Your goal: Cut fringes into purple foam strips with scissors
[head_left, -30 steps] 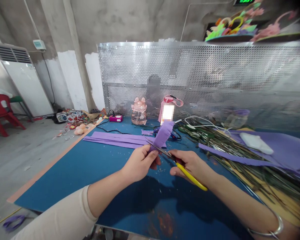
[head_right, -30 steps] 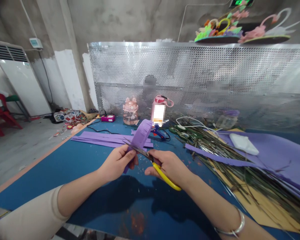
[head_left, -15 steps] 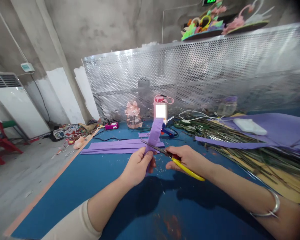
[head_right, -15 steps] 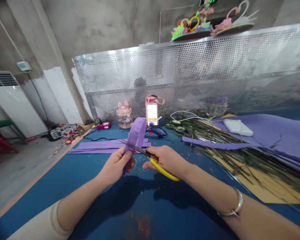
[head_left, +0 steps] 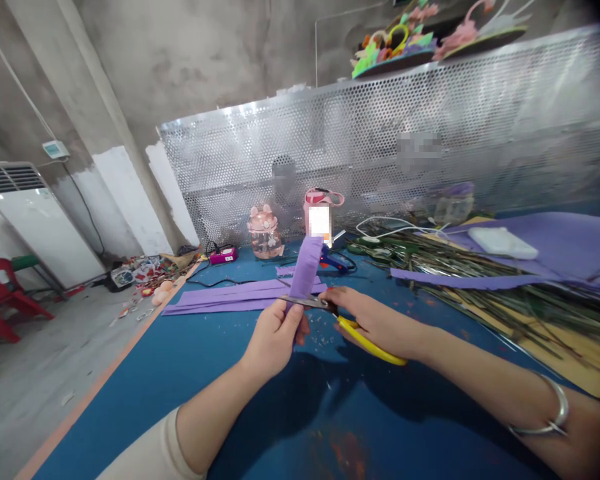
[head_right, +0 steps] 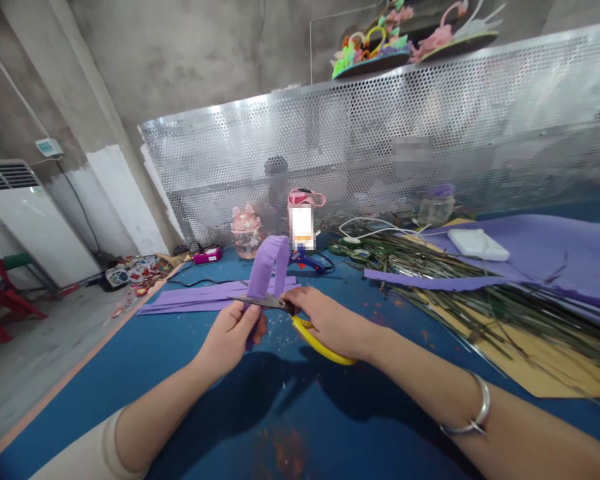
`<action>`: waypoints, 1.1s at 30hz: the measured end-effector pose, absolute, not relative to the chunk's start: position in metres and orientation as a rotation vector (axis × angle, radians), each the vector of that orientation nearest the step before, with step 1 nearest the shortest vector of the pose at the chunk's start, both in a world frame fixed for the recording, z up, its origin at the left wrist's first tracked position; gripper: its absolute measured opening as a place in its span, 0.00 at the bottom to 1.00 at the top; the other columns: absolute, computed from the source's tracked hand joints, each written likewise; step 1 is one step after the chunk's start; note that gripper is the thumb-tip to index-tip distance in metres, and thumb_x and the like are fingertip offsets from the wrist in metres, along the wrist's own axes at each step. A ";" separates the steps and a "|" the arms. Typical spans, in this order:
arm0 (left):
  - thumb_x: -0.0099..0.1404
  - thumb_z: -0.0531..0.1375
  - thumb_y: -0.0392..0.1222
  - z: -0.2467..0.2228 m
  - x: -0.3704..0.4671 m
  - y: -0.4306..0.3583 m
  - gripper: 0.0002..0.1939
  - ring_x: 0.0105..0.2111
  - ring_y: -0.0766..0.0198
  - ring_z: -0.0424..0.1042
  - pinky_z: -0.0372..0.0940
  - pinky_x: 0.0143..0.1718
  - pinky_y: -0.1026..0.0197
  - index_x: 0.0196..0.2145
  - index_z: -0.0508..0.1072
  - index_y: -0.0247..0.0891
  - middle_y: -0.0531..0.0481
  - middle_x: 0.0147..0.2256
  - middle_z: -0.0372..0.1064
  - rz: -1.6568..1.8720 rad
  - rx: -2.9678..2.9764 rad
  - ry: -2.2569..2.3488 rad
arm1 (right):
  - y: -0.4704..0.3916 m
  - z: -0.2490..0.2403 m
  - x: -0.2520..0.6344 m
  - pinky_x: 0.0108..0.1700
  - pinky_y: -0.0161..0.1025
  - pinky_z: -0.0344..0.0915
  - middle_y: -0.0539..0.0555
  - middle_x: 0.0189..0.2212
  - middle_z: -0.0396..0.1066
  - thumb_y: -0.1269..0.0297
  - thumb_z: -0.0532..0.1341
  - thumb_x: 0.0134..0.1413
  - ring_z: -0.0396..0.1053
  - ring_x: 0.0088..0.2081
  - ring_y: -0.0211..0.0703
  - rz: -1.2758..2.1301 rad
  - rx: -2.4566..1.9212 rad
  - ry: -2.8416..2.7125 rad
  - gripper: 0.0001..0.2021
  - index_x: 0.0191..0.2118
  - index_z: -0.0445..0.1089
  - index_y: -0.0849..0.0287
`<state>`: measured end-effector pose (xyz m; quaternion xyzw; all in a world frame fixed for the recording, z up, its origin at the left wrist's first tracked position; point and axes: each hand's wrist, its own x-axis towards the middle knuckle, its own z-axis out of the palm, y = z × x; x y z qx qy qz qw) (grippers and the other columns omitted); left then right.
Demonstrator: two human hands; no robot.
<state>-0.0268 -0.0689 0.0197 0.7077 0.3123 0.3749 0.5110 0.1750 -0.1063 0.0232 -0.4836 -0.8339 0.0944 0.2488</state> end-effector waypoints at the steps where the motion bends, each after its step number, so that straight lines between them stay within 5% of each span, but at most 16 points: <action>1: 0.65 0.50 0.52 0.019 -0.027 -0.069 0.17 0.19 0.72 0.60 0.55 0.22 0.66 0.27 0.63 0.36 0.56 0.20 0.61 0.905 1.711 0.748 | -0.107 0.024 0.174 0.52 0.48 0.61 0.63 0.47 0.66 0.68 0.54 0.56 0.64 0.49 0.50 0.260 -1.305 -2.261 0.18 0.53 0.61 0.64; 10: 0.66 0.49 0.49 0.020 -0.026 -0.070 0.17 0.19 0.71 0.60 0.55 0.21 0.66 0.25 0.63 0.36 0.55 0.20 0.61 0.969 1.718 0.751 | -0.112 0.036 0.168 0.39 0.39 0.62 0.55 0.39 0.67 0.49 0.61 0.51 0.63 0.37 0.45 0.381 -1.145 -2.243 0.24 0.48 0.63 0.60; 18: 0.66 0.50 0.49 0.019 -0.026 -0.071 0.15 0.19 0.71 0.61 0.55 0.22 0.66 0.27 0.63 0.36 0.56 0.21 0.62 0.927 1.729 0.719 | -0.110 0.033 0.167 0.34 0.38 0.60 0.57 0.32 0.67 0.30 0.48 0.45 0.62 0.31 0.45 0.396 -1.170 -2.214 0.39 0.44 0.66 0.64; 33: 0.66 0.50 0.51 0.025 -0.027 -0.074 0.16 0.17 0.73 0.59 0.53 0.19 0.68 0.29 0.63 0.36 0.57 0.19 0.61 0.881 1.714 0.683 | -0.112 0.032 0.170 0.24 0.33 0.51 0.50 0.22 0.60 0.30 0.46 0.46 0.54 0.23 0.38 0.247 -1.247 -2.263 0.39 0.41 0.69 0.65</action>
